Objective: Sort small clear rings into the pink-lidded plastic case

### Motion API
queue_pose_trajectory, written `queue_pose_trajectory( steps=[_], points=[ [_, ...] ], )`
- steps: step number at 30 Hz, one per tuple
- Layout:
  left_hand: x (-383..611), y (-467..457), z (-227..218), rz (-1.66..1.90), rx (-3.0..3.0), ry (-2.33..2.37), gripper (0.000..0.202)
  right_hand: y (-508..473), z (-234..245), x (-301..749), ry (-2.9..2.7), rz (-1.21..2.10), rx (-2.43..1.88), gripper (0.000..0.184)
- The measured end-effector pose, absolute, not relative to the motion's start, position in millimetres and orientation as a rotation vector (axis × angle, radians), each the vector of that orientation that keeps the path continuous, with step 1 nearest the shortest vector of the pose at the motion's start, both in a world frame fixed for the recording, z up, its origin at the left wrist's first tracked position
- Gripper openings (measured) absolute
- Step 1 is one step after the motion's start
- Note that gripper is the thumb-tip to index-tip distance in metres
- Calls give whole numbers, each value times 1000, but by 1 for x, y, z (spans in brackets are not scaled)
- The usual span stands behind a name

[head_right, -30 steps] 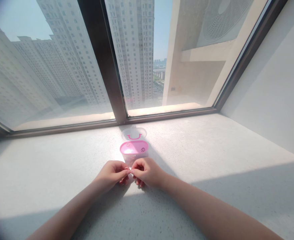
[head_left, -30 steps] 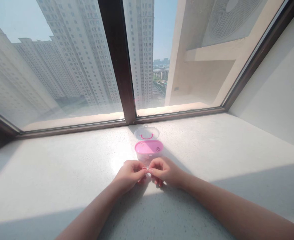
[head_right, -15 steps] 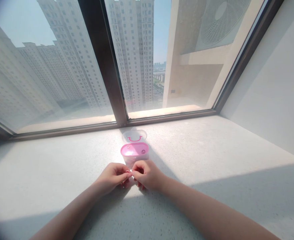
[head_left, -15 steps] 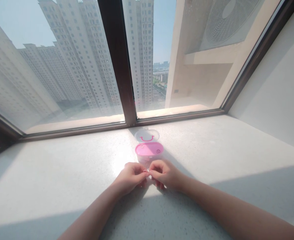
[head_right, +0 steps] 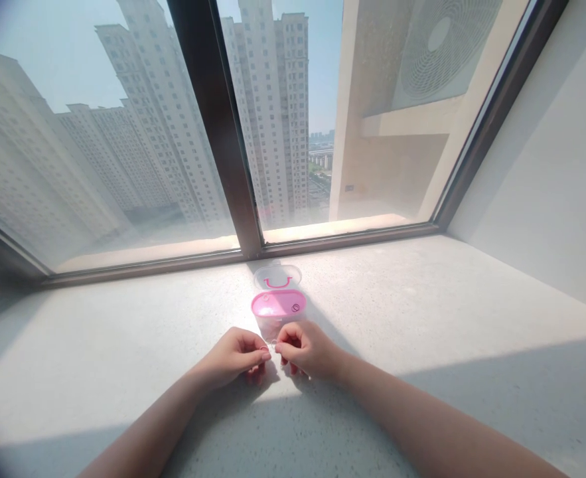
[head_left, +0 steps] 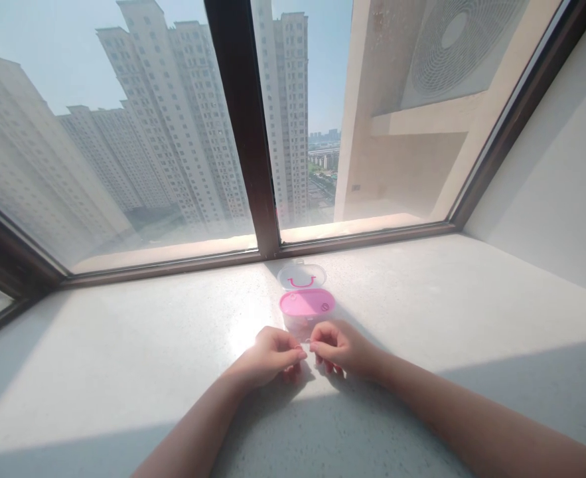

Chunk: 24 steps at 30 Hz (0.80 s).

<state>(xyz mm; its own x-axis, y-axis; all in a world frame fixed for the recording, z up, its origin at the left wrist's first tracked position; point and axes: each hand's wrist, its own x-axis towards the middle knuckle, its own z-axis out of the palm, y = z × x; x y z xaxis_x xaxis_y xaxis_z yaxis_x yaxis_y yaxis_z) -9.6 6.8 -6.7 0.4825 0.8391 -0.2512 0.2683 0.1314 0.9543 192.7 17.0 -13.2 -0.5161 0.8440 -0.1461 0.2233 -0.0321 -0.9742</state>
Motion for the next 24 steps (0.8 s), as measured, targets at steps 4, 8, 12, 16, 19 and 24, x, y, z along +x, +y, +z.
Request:
queue_pose_trajectory(
  steps=[4, 8, 12, 16, 19, 24],
  points=[
    [-9, 6, -9, 537, 1452, 1073, 35, 17, -15, 193, -1689, 1606, -1109, 14],
    [-8, 6, -11, 536, 1444, 1072, 36, 16, -14, 194, -1691, 1611, -1104, 14],
    [-7, 6, -12, 567, 1456, 1060, 33, 16, -12, 193, -1693, 1624, -1152, 13],
    [-7, 5, -12, 575, 1461, 1040, 30, 16, -16, 194, -1682, 1644, -1131, 13],
    [-7, 5, -13, 569, 1461, 1038, 30, 17, -19, 195, -1675, 1645, -1111, 14],
    [-7, 5, -12, 568, 1477, 1042, 32, 16, -20, 195, -1727, 1606, -1106, 15]
  ],
)
